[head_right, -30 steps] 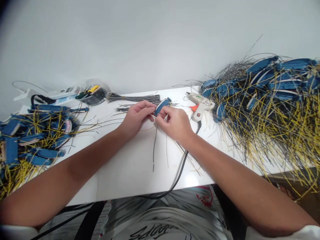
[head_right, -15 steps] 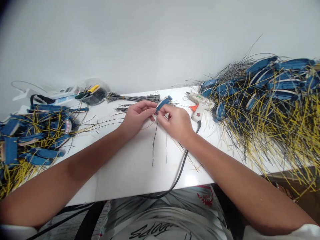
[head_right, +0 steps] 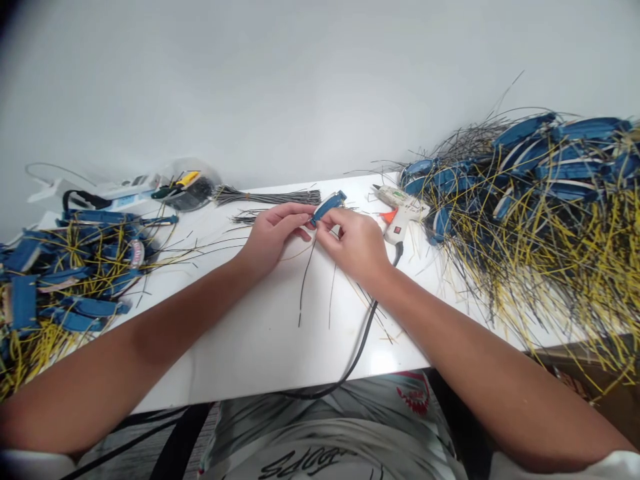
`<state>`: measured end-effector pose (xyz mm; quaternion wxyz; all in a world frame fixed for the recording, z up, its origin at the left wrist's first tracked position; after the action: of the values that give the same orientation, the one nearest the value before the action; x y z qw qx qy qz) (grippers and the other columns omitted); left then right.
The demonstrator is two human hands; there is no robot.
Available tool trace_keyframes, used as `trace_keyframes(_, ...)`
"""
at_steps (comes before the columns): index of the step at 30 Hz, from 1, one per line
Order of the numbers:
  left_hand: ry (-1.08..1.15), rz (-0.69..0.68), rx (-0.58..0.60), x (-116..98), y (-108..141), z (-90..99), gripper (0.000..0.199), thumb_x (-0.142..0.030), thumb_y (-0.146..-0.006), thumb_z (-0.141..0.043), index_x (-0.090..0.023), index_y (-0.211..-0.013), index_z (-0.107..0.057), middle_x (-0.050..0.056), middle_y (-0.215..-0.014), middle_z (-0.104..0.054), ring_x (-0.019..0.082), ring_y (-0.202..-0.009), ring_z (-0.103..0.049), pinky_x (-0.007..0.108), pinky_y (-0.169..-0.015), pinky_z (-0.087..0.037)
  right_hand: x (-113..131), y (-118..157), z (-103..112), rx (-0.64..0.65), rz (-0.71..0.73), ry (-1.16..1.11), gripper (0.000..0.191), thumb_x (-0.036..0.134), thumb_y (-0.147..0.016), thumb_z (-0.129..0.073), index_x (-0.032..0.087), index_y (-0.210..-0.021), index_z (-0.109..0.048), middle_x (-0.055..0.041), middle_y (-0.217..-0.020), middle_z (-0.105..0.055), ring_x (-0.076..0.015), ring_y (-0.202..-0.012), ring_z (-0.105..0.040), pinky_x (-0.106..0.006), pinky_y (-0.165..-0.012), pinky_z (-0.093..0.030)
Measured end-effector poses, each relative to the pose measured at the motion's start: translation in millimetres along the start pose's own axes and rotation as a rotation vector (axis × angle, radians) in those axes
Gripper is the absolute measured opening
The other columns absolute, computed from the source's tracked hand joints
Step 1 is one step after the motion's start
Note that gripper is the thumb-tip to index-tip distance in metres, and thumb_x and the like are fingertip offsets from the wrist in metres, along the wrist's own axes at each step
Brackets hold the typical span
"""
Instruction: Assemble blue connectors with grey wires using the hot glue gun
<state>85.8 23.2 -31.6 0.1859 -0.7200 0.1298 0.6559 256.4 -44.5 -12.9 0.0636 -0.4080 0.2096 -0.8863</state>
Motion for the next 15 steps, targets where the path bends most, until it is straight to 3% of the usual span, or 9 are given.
trace_keyframes(15, -0.067, -0.034, 0.043, -0.7, 4.0, -2.8, 0.035, -0.036, -0.082, -0.088, -0.021, -0.113, -0.083, 0.009, -0.112, -0.081, 0.021, -0.102, -0.075, 0.027, -0.078, -0.058, -3.8, -1.5, 1.4, -0.022, -0.056, -0.029, 0.01, 0.022, -0.083, -0.066, 0.021, -0.073, -0.066, 0.0016, -0.065, -0.062, -0.0142, -0.059, -0.051, -0.03, -0.063, -0.037)
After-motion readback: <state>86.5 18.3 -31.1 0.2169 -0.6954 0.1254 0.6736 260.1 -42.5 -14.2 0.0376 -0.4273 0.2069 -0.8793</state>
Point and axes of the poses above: each hand's wrist, its own y-axis away from the middle knuckle, its own z-axis out of the back of the hand, x = y × z, the point moved 2 cm from there along -y, towards the middle knuckle
